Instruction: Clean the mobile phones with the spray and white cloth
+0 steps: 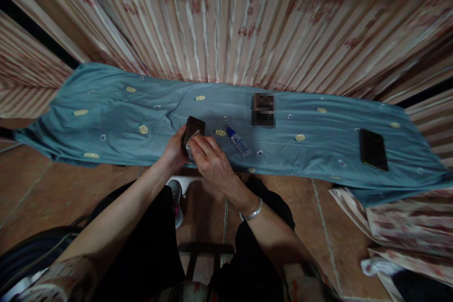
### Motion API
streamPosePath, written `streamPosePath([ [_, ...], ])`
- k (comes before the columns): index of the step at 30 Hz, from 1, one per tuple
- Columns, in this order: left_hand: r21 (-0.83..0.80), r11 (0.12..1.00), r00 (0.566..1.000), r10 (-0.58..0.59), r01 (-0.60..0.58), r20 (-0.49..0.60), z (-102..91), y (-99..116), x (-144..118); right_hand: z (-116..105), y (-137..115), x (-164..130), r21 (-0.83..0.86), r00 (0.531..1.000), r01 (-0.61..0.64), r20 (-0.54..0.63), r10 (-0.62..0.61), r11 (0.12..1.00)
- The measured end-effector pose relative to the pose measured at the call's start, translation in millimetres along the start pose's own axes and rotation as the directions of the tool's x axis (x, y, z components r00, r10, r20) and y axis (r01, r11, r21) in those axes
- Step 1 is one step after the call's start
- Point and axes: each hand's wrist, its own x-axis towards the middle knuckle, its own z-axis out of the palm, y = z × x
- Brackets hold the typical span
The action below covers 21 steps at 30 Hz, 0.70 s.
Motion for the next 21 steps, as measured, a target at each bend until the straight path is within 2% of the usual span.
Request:
streamPosePath([
  [3,-0.062,0.998,1.0,0.019,-0.02,-0.009,1.3,7.6,3.9,-1.0,5.2,0.1,0.005,1.0,-0.025,-0.002,0.025,1.0],
  [5,-0.086,0.995,0.998,0.057,-0.055,0.024,0.6,11.1,4.7,-1.3,8.0,-0.1,0.007,0.999,-0.04,-0.008,0.04,0.999],
  [9,-0.062,0.995,0.994,0.083,-0.078,0.071,-1.4,11.6,4.2,-1.3,8.7,-0.2,-0.021,0.999,-0.027,-0.032,0.026,0.999],
  [12,-0.055,0.996,0.996,0.072,-0.069,0.046,-1.2,7.9,3.6,-0.5,5.2,1.0,-0.041,0.999,-0.001,-0.042,0.0,0.999],
  [16,-0.069,0.997,1.0,-0.022,0.02,-0.02,-2.1,0.2,3.0,1.2,-1.5,3.9,-0.052,1.0,0.025,-0.019,-0.026,0.998],
  [21,-0.058,0.993,0.995,-0.101,0.101,0.006,-5.2,-5.7,0.4,1.8,-5.7,7.2,-0.065,0.999,0.049,0.002,-0.049,0.997],
])
